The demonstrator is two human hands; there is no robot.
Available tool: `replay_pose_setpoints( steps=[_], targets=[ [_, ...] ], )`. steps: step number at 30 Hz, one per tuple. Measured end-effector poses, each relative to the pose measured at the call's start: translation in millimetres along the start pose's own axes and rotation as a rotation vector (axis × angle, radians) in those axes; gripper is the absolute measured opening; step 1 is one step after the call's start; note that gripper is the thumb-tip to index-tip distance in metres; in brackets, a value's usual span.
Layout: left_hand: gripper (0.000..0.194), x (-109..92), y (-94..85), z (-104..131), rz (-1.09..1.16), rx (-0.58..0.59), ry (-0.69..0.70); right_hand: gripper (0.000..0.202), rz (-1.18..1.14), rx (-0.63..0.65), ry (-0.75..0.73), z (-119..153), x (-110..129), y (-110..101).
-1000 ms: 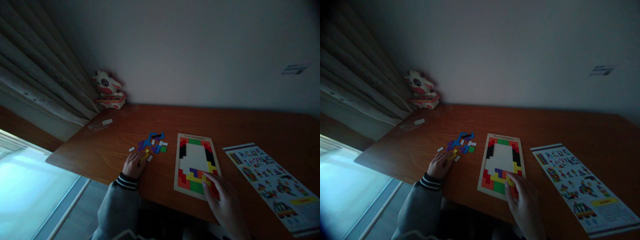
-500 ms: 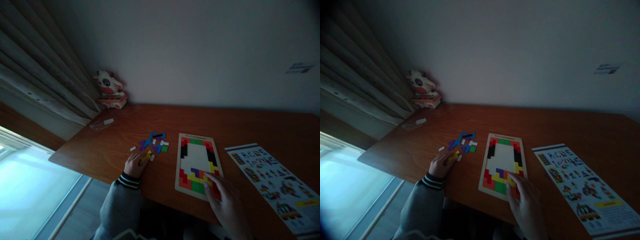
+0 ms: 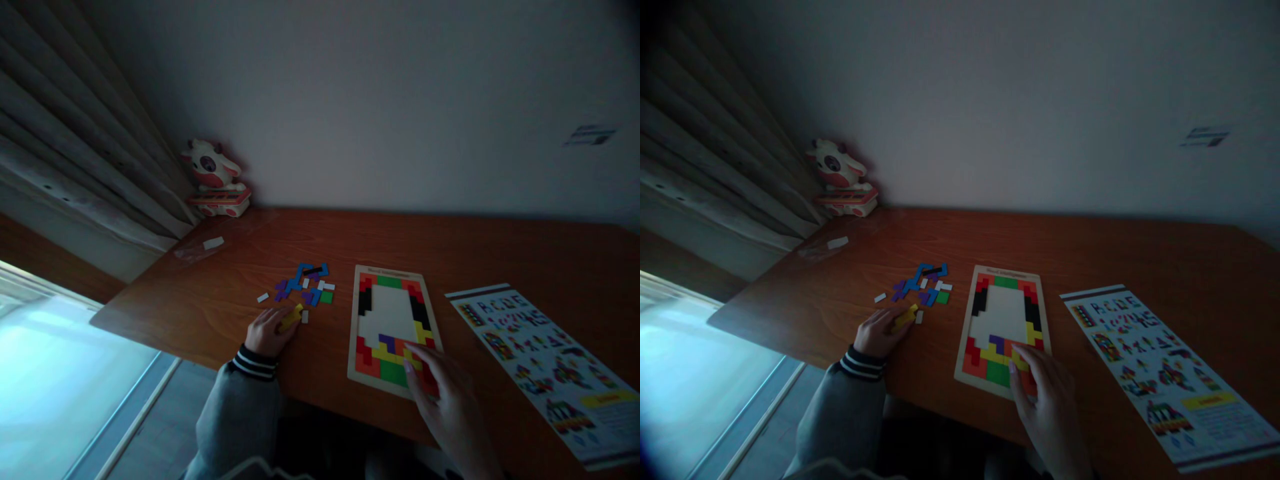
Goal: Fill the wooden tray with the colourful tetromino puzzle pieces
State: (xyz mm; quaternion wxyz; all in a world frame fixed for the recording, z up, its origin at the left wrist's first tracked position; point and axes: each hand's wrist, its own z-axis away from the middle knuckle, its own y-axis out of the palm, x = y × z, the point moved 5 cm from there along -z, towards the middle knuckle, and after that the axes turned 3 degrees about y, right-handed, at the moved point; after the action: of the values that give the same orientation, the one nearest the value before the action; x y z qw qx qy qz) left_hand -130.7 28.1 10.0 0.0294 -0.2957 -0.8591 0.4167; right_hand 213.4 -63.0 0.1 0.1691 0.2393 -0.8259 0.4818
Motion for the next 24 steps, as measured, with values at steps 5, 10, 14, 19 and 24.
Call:
replay_pose_setpoints(
  steps=[5, 10, 14, 19, 24],
  targets=[
    [0.025, -4.9, -2.1, -1.8, 0.035, -0.001, 0.065, 0.032, -0.017, 0.026, 0.024, 1.4, -0.8, 1.0],
    [0.023, -6.1, -0.2, -2.4, 0.119, 0.018, 0.038, 0.030, -0.016, 0.013, 0.004, 1.2, 0.5, 1.2],
    [0.020, -8.5, -0.3, -5.3, 0.178, 0.028, -0.011, 0.031, -0.016, 0.011, -0.005, 0.6, 1.9, 0.2],
    [0.020, -10.9, -0.1, -6.3, 0.187, 0.039, -0.001, 0.030, -0.010, -0.020, -0.033, 0.3, 3.4, -2.7],
    [0.022, -10.5, 1.1, -2.4, 0.150, 0.040, 0.049, 0.030, -0.029, 0.031, -0.078, -5.0, 28.1, -0.7]
  ],
)
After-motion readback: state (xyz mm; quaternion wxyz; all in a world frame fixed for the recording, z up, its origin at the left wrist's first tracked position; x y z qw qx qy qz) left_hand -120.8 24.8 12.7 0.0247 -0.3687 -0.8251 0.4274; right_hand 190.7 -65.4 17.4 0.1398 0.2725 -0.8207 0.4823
